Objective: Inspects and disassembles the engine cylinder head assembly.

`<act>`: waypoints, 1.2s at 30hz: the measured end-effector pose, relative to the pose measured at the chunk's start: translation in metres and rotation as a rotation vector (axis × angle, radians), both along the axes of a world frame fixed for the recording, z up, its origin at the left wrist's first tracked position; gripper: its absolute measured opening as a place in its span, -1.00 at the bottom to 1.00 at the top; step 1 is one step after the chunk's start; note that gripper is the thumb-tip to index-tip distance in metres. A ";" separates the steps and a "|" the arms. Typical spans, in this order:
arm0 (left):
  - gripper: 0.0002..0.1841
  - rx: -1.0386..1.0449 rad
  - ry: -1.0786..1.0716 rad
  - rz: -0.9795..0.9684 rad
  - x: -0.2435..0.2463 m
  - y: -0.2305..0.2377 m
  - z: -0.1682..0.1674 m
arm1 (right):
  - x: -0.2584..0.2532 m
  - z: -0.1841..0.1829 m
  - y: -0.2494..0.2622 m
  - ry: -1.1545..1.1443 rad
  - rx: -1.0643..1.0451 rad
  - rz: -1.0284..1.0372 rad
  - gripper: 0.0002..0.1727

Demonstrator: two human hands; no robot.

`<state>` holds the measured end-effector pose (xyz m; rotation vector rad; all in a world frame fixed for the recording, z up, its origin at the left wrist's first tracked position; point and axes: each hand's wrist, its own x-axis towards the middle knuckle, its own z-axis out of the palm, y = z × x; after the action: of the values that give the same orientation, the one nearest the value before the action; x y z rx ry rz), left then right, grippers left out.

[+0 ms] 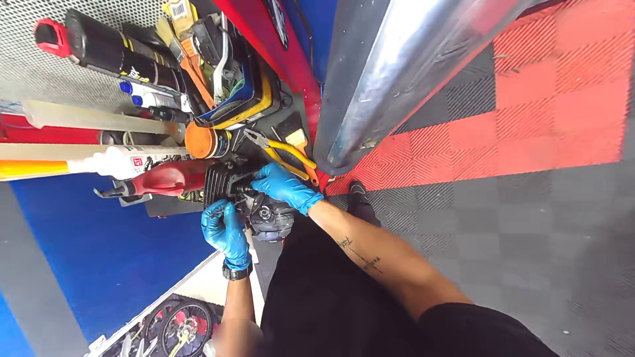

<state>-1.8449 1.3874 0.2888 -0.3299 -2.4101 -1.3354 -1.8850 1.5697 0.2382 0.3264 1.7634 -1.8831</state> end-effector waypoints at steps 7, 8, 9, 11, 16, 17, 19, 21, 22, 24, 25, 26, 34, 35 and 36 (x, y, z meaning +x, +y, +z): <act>-0.92 0.013 0.035 -0.004 0.000 0.001 -0.002 | -0.002 0.000 0.002 0.013 0.000 0.018 -0.73; -0.92 0.013 0.037 -0.004 0.000 0.001 -0.003 | -0.002 -0.002 0.002 0.026 -0.016 0.015 -0.72; -0.92 0.011 0.040 -0.004 0.000 0.000 -0.003 | -0.001 -0.003 0.004 0.033 -0.029 0.015 -0.70; -0.92 0.011 0.042 -0.006 -0.001 0.000 -0.004 | 0.006 -0.003 0.010 0.049 -0.002 -0.008 -0.63; -0.93 0.018 0.031 -0.001 -0.001 0.000 -0.004 | 0.059 -0.005 -0.008 -0.032 0.023 -0.104 -0.43; -0.94 0.020 0.033 0.000 -0.001 0.001 -0.004 | 0.066 -0.012 -0.018 -0.063 -0.070 -0.127 -0.32; -0.93 0.023 0.033 0.005 0.000 0.001 -0.004 | 0.070 -0.026 -0.034 -0.071 -0.224 -0.206 -0.19; -0.92 0.011 0.036 0.000 0.000 0.001 -0.004 | 0.070 -0.035 -0.040 -0.033 -0.287 -0.262 -0.24; -0.92 0.011 0.036 -0.007 -0.001 0.002 -0.004 | 0.070 -0.038 -0.041 -0.009 -0.294 -0.283 -0.29; -0.92 -0.001 0.036 -0.013 -0.001 0.001 -0.003 | 0.070 -0.044 -0.042 0.029 -0.288 -0.293 -0.33; -0.92 -0.007 0.034 -0.014 -0.001 0.001 -0.003 | 0.069 -0.047 -0.042 0.041 -0.281 -0.291 -0.34; -0.92 -0.015 0.030 -0.014 -0.001 0.000 -0.002 | 0.070 -0.048 -0.043 0.049 -0.274 -0.294 -0.34; -0.92 -0.046 0.020 -0.007 -0.007 -0.002 0.002 | 0.070 -0.048 -0.044 0.058 -0.241 -0.313 -0.36; -0.92 -0.052 0.013 -0.001 -0.007 -0.003 0.003 | 0.070 -0.047 -0.044 0.055 -0.233 -0.315 -0.37; -0.92 -0.058 0.006 0.000 -0.008 -0.004 0.005 | 0.070 -0.047 -0.044 0.051 -0.231 -0.316 -0.37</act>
<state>-1.8529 1.3835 0.2937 -0.3491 -2.4474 -1.2638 -1.8149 1.5257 0.1916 0.4964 1.5751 -2.3106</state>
